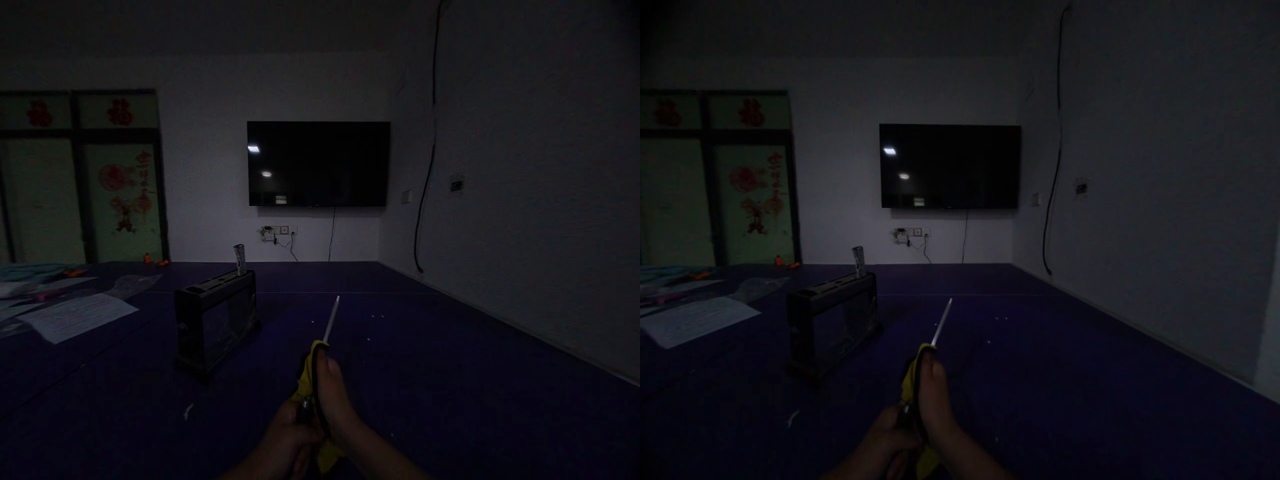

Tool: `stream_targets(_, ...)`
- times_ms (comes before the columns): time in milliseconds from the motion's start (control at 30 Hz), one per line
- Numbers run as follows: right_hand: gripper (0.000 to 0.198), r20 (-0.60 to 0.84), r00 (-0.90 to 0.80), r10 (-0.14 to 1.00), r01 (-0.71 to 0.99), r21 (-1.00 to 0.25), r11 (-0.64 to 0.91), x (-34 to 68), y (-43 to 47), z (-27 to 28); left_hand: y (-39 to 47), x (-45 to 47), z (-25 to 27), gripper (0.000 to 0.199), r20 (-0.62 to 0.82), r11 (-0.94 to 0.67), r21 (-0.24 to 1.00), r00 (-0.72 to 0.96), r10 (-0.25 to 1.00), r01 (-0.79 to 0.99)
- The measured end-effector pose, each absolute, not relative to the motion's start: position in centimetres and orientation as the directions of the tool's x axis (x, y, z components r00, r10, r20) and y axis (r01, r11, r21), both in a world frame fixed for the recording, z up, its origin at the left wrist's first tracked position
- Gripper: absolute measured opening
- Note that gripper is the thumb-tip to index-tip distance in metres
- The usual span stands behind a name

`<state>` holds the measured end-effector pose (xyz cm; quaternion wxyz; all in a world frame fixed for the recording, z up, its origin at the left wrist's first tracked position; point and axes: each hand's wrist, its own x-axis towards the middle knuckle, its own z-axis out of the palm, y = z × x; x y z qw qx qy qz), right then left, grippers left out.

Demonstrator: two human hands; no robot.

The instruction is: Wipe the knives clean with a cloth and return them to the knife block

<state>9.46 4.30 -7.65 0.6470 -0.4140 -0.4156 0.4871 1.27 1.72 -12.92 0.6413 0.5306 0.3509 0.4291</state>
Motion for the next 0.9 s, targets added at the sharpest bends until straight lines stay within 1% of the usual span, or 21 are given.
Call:
stream_targets(100,0.064,0.140,0.172,0.975,-0.243,-0.953,0.180,9.4,4.2,-7.8,1.5,1.3,-12.5,0.013,-0.023,0.083,0.987,0.383,0.923,-0.141)
stream_targets(200,0.065,0.143,0.195,0.970,-0.213,-0.960,0.184,9.4,4.2,-8.2,1.3,1.4,-12.3,0.012,0.005,0.049,0.987,0.344,0.939,-0.150)
stream_targets(333,0.065,0.169,0.261,0.950,-0.199,-0.954,0.224,9.6,4.1,-9.2,0.9,1.3,-12.0,0.012,0.002,0.049,0.991,0.390,0.921,-0.121)
stream_targets(467,0.059,0.236,0.344,0.909,-0.137,-0.945,0.297,9.8,4.1,-10.0,0.4,1.4,-11.4,0.008,0.101,-0.039,0.985,0.374,0.922,-0.169)
stream_targets(567,0.054,0.298,0.387,0.872,-0.048,-0.938,0.342,9.9,4.1,-10.2,0.1,1.6,-11.2,0.007,0.146,-0.075,0.974,0.338,0.930,-0.215)
stream_targets(700,0.052,0.379,0.404,0.832,0.119,-0.924,0.363,10.0,4.0,-10.1,0.1,1.8,-11.1,0.009,0.138,-0.062,0.969,0.317,0.938,-0.238)
stream_targets(833,0.051,0.458,0.367,0.810,0.293,-0.883,0.367,10.4,4.0,-10.0,0.5,1.6,-11.5,0.013,0.066,-0.016,0.989,0.347,0.936,-0.144)
stream_targets(900,0.052,0.488,0.361,0.795,0.349,-0.861,0.370,10.5,4.1,-10.0,0.8,1.4,-12.0,0.014,0.051,-0.004,0.991,0.343,0.938,-0.134)
